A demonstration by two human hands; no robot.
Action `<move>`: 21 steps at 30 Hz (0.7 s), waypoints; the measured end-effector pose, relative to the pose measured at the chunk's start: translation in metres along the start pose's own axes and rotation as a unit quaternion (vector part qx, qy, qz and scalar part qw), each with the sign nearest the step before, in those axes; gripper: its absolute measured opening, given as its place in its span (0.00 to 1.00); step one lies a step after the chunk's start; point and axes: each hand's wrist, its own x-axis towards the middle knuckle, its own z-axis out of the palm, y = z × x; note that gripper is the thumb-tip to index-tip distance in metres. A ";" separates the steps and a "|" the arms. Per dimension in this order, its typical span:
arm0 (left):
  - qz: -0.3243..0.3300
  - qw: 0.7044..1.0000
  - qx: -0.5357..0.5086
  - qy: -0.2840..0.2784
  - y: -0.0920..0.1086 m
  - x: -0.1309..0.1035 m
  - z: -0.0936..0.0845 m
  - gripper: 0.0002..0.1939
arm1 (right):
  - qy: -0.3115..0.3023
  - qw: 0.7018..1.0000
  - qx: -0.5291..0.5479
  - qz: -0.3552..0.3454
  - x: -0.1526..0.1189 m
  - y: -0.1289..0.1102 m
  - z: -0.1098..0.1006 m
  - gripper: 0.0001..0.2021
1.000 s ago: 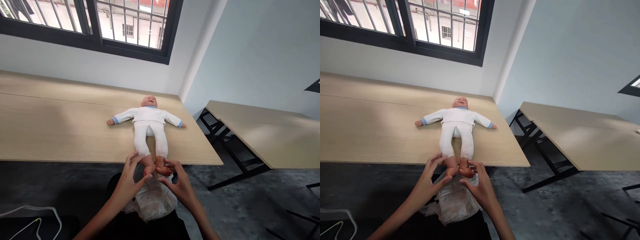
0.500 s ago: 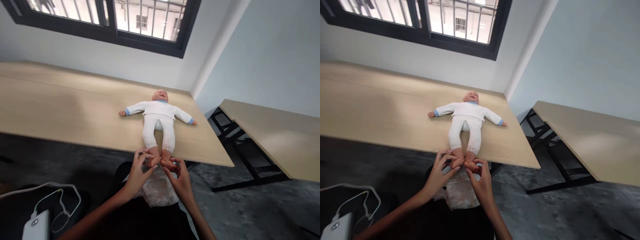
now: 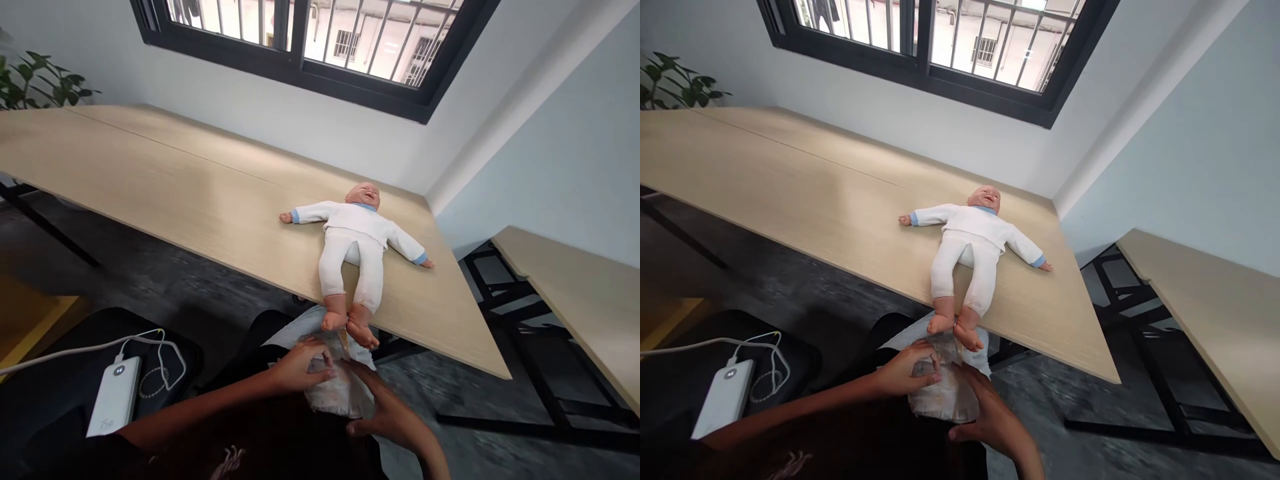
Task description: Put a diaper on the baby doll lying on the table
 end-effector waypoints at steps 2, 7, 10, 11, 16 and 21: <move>0.008 1.000 -0.003 -0.022 0.003 0.002 -0.002 0.08 | -0.039 0.998 -0.056 0.011 -0.002 -0.011 -0.001 0.52; 0.006 0.999 0.009 -0.053 0.006 0.005 -0.008 0.10 | 0.066 0.986 -0.145 -0.043 0.013 -0.030 0.005 0.28; 0.021 0.997 0.008 -0.076 0.009 0.006 -0.020 0.18 | 0.131 0.980 -0.112 -0.103 0.017 -0.035 0.006 0.25; 0.035 0.995 0.007 -0.090 0.012 0.007 -0.025 0.25 | 0.150 0.978 -0.095 -0.110 0.015 -0.038 0.006 0.24; 0.099 0.984 -0.058 -0.138 0.036 0.005 -0.041 0.39 | 0.212 0.966 0.028 -0.145 -0.008 -0.067 -0.008 0.14; -0.056 0.975 -0.197 -0.089 0.042 0.000 -0.032 0.24 | 0.226 0.950 0.176 -0.124 -0.024 -0.096 -0.023 0.20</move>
